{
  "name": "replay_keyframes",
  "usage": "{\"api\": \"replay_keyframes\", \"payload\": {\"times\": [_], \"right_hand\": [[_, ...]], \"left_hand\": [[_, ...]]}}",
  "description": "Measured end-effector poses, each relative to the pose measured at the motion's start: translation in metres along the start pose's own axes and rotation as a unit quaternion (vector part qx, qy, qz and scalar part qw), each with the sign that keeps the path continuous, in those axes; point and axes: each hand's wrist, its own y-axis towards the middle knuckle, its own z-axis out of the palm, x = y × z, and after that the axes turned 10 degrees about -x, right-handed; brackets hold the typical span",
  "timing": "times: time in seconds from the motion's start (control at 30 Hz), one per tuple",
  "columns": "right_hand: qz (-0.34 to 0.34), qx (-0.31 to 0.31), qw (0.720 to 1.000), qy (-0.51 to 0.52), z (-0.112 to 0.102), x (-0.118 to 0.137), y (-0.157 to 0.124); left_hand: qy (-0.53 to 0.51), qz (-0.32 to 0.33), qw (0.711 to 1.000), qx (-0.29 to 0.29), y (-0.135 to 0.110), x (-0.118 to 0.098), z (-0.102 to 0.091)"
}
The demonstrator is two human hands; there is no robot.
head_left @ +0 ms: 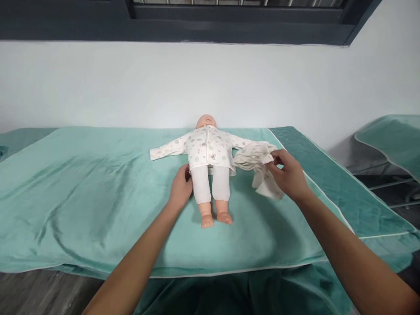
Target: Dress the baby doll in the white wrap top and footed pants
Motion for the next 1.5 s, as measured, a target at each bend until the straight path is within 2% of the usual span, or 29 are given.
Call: {"api": "replay_keyframes", "payload": {"times": [0.1,0.23,0.33,0.43,0.5,0.6,0.7,0.77,0.8,0.87,0.93,1.0,1.13,1.23,1.37,1.5], "right_hand": [[-0.043,-0.038,0.997,0.042,0.011,0.025,0.005],[-0.091,-0.040,0.994,0.051,0.024,0.034,0.004],[-0.090,-0.039,0.995,0.034,0.031,0.035,-0.004],[-0.174,-0.047,0.982,-0.052,0.037,0.040,-0.021],[-0.235,-0.031,0.967,-0.099,0.041,0.045,-0.035],[-0.251,-0.021,0.959,-0.134,0.047,0.054,-0.055],[-0.251,-0.037,0.962,-0.096,0.055,0.068,-0.076],[-0.262,-0.002,0.965,-0.025,0.063,0.078,-0.087],[-0.250,0.026,0.968,0.011,0.067,0.081,-0.091],[-0.178,0.062,0.981,0.057,0.076,0.082,-0.093],[-0.084,0.054,0.993,0.058,0.083,0.071,-0.088],[-0.041,0.042,0.998,0.024,0.086,0.053,-0.077],[-0.046,0.040,0.990,-0.128,0.088,0.018,-0.056],[-0.040,0.038,0.976,-0.211,0.092,0.010,-0.048],[-0.059,0.052,0.969,-0.235,0.097,0.015,-0.046],[-0.035,0.023,0.976,-0.213,0.091,0.014,-0.049]], "left_hand": [[0.088,-0.014,0.996,0.013,0.014,-0.003,0.008],[0.182,-0.019,0.983,0.001,0.022,-0.005,0.014],[0.148,-0.022,0.989,-0.016,0.021,-0.003,0.010],[0.083,-0.031,0.996,-0.028,0.016,-0.001,0.004],[0.093,-0.032,0.995,-0.030,0.014,-0.002,0.002],[0.131,-0.017,0.991,-0.038,0.011,-0.001,0.003],[0.107,-0.008,0.993,-0.051,0.008,0.002,0.003],[0.097,-0.013,0.994,-0.050,0.006,0.003,0.003],[0.101,-0.016,0.994,-0.045,0.006,0.003,0.002],[0.119,-0.023,0.992,-0.035,0.004,0.001,0.001],[0.131,-0.029,0.990,-0.033,0.004,0.000,0.001],[0.126,-0.032,0.991,-0.034,0.004,-0.001,0.001],[0.128,-0.033,0.991,-0.035,0.004,0.000,0.001],[0.139,-0.028,0.989,-0.037,0.004,0.002,0.001],[0.135,-0.022,0.990,-0.044,0.004,0.004,0.001],[0.157,-0.020,0.987,-0.041,0.003,0.002,0.001]]}}
